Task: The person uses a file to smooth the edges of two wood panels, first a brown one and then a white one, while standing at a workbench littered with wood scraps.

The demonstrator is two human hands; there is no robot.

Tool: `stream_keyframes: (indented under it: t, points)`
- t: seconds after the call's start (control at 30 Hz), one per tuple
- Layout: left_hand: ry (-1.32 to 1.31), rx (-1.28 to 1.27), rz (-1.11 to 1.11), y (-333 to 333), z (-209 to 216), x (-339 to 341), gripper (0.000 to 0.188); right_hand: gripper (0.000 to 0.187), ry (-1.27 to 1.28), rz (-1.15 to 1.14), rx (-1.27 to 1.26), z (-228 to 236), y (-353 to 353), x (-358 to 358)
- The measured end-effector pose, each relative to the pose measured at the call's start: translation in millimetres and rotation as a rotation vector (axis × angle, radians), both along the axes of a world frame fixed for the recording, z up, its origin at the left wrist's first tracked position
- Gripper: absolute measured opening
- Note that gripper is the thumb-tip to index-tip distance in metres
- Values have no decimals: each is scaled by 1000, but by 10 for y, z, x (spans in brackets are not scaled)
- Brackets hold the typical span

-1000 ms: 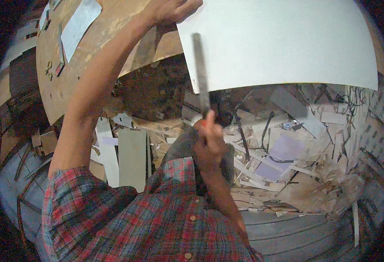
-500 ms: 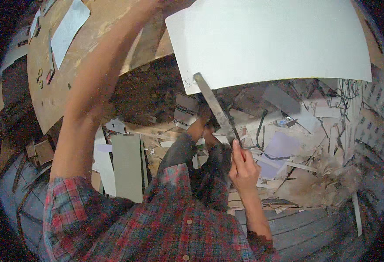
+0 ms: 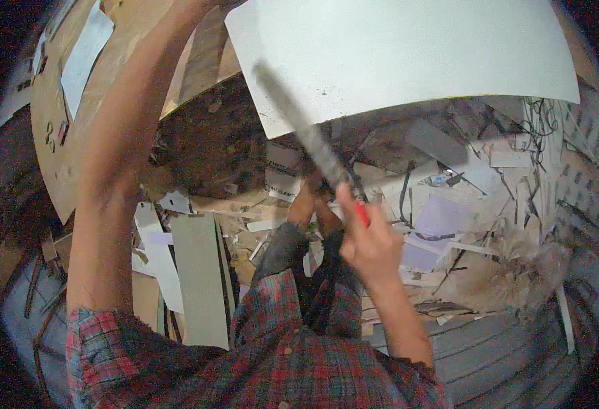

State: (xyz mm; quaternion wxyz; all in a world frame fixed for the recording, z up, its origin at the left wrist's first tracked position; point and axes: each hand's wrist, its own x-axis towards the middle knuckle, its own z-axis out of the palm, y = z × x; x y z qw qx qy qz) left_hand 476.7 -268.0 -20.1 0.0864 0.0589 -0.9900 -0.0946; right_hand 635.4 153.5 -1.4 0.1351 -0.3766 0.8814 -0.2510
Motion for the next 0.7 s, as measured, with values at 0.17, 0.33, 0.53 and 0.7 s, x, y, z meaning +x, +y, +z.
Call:
stream_keyframes:
  t: [0.17, 0.33, 0.53, 0.7]
  points:
    - [2, -2, -5, 58, 29, 3, 63, 72, 66, -87, -102, -234, -275, -164]
    - [-52, -6, -6, -11, 1, 11, 63, 67, 2, -148, -135, -188, -270, -241]
    - [-56, -15, -10, 0, 14, -27, 64, 67, -7, -102, -153, -264, -141, -83]
    - [-89, -18, -24, -91, 39, -44, 66, 63, 126, -188, -242, -198, -248, -840]
